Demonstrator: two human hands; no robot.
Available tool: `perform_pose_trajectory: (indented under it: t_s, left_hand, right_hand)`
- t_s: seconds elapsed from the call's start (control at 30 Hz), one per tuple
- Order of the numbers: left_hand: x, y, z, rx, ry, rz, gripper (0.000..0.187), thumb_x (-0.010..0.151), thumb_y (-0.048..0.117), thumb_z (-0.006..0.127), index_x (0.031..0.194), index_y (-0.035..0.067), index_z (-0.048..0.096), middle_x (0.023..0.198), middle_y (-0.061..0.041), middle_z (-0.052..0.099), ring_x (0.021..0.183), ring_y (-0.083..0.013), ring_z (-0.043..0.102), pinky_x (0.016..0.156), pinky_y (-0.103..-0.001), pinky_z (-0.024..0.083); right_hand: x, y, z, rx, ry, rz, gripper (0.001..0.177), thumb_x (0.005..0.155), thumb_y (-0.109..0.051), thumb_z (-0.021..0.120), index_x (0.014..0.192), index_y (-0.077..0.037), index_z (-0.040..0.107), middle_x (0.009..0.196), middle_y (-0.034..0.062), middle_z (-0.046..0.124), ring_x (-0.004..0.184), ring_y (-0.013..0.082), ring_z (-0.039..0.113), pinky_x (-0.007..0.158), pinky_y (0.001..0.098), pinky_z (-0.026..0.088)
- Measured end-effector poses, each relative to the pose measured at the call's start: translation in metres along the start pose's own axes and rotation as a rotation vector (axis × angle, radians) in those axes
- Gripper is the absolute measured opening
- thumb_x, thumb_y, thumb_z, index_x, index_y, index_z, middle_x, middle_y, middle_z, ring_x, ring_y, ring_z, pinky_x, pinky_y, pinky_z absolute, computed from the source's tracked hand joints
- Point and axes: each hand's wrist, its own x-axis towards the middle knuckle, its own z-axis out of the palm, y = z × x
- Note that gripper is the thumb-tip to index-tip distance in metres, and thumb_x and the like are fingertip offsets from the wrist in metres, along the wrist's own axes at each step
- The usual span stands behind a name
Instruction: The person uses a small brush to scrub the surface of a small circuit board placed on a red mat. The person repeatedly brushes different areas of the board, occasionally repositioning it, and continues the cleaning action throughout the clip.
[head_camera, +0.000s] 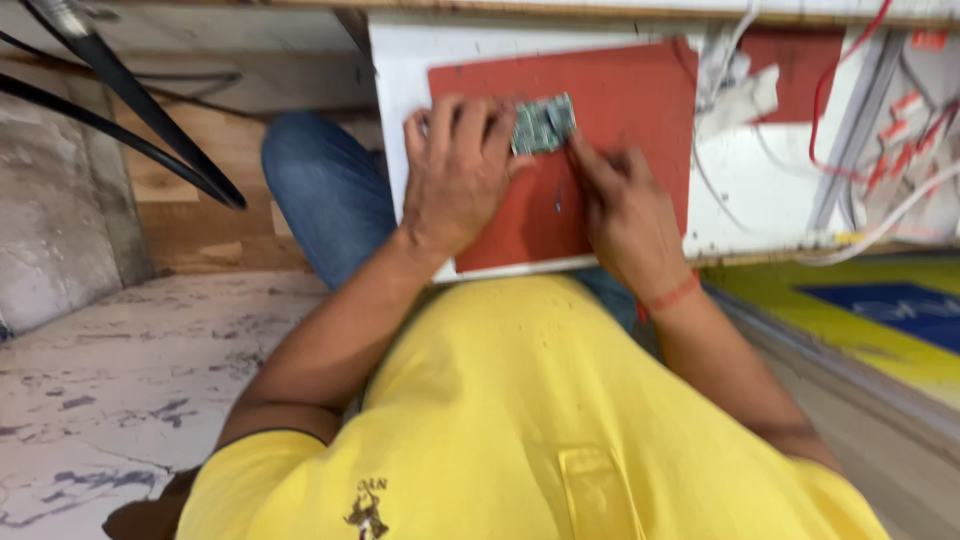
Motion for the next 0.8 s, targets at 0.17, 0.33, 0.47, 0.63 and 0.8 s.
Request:
perform_pose_trajectory:
  t_s: [0.17,0.33,0.47,0.63,0.8]
  left_hand:
    - [0.008,0.001,0.001,-0.03,-0.021,-0.032,0.056,0.089,0.042,0.081,0.13,0.007,0.067,0.119,-0.004,0.059,0.115,-0.0239,0.053,0.099,-0.05,0.037]
    - [0.001,0.0,-0.004,-0.172,-0.015,-0.06,0.052,0.089,0.036,0.084,0.129,0.008,0.066,0.125,-0.009,0.056,0.121,-0.0302,0.049,0.103,-0.048,0.037]
    - [0.009,-0.002,-0.003,-0.197,-0.033,-0.09,0.055,0.087,0.035,0.084,0.129,0.006,0.066,0.127,-0.01,0.055,0.122,-0.0309,0.048,0.102,-0.048,0.036]
    - [0.008,-0.003,-0.005,-0.164,-0.012,-0.089,0.054,0.086,0.034,0.085,0.129,0.008,0.066,0.128,-0.009,0.055,0.123,-0.0303,0.048,0.103,-0.048,0.037]
    - [0.007,-0.004,-0.005,-0.187,-0.03,-0.097,0.053,0.086,0.035,0.086,0.128,0.009,0.068,0.126,-0.007,0.055,0.122,-0.03,0.048,0.103,-0.048,0.037]
  right_hand:
    - [0.004,0.009,-0.008,-0.039,-0.037,0.003,0.059,0.088,0.005,0.059,0.143,-0.015,0.064,0.105,0.0188,0.063,0.081,0.0403,0.067,0.07,0.0477,0.055]
    - [0.001,0.009,-0.009,-0.057,-0.068,-0.045,0.057,0.091,0.004,0.06,0.144,-0.017,0.063,0.108,0.0171,0.064,0.082,0.0387,0.068,0.069,0.0475,0.055]
    - [0.02,0.012,-0.012,-0.116,-0.089,0.009,0.055,0.093,0.002,0.058,0.145,-0.017,0.063,0.105,0.0167,0.065,0.076,0.0383,0.067,0.063,0.0477,0.054]
    - [0.025,0.008,-0.01,-0.083,-0.098,-0.067,0.057,0.091,0.001,0.056,0.144,-0.018,0.064,0.105,0.0167,0.064,0.078,0.038,0.068,0.066,0.0474,0.056]
    - [0.017,0.011,-0.01,-0.126,-0.169,0.014,0.064,0.087,0.006,0.053,0.149,-0.011,0.059,0.106,0.0215,0.062,0.074,0.0423,0.065,0.067,0.0515,0.053]
